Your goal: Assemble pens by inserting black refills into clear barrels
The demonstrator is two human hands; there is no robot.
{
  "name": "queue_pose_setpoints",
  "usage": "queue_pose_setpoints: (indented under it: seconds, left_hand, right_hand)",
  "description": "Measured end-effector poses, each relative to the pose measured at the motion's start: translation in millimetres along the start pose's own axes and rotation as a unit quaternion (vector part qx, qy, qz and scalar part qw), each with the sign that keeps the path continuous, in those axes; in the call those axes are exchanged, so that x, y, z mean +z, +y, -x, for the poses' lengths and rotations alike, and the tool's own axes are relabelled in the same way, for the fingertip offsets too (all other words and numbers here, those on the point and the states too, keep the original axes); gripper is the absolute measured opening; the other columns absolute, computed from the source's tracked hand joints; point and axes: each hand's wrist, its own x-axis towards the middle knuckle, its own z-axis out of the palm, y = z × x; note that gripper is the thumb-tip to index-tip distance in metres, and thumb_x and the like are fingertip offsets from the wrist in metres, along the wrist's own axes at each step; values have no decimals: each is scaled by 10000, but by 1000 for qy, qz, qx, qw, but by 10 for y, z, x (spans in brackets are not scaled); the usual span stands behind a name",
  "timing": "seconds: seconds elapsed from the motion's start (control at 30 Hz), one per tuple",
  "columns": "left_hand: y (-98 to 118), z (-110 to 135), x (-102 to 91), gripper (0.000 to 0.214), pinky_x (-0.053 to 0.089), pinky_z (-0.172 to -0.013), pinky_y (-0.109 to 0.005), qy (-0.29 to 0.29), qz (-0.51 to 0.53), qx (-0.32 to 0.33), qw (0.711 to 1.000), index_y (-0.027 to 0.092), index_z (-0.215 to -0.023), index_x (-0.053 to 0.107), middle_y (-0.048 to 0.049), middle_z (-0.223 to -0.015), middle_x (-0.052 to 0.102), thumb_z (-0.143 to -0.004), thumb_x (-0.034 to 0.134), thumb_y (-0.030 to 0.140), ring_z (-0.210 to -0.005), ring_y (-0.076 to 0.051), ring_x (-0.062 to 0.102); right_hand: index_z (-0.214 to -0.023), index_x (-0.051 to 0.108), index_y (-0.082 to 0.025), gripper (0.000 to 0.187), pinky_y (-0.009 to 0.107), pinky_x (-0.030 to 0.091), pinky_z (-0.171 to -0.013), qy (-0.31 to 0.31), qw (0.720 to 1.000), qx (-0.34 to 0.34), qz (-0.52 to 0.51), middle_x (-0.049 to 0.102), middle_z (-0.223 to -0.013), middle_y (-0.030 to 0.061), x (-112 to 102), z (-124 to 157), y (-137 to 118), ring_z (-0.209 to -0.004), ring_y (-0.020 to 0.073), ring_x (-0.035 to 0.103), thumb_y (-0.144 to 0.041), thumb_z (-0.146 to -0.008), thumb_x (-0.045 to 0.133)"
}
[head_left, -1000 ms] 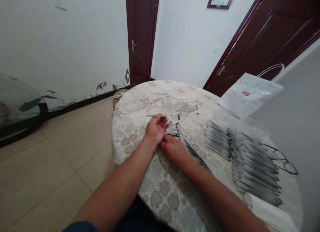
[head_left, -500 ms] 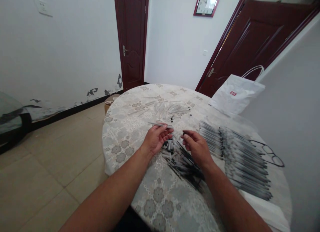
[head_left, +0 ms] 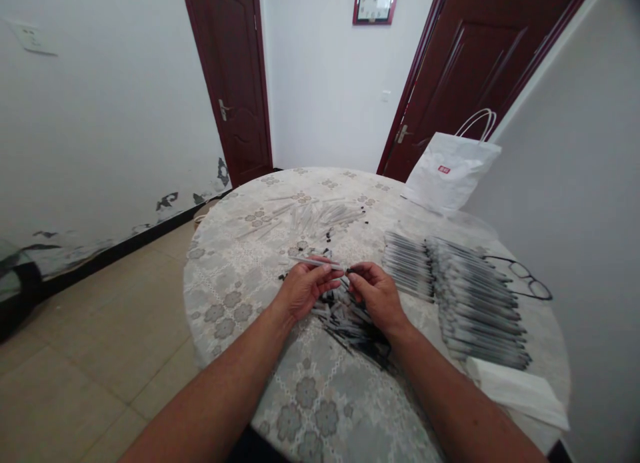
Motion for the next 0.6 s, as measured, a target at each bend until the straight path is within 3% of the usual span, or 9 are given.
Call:
queue_pose_setpoints:
  seconds: [0.6]
  left_hand:
    - [-6, 3, 11, 270, 583, -793, -343, -3, -16, -1, 1000, 126, -971, 635, -110, -933, 742, -761, 777, 219, -878, -213, 721]
  right_hand:
    - [-936, 636, -197, 296, 218, 351, -448, 10, 999, -8, 39, 600, -636, -34, 5, 12, 12, -491, 96, 469, -424, -774, 734]
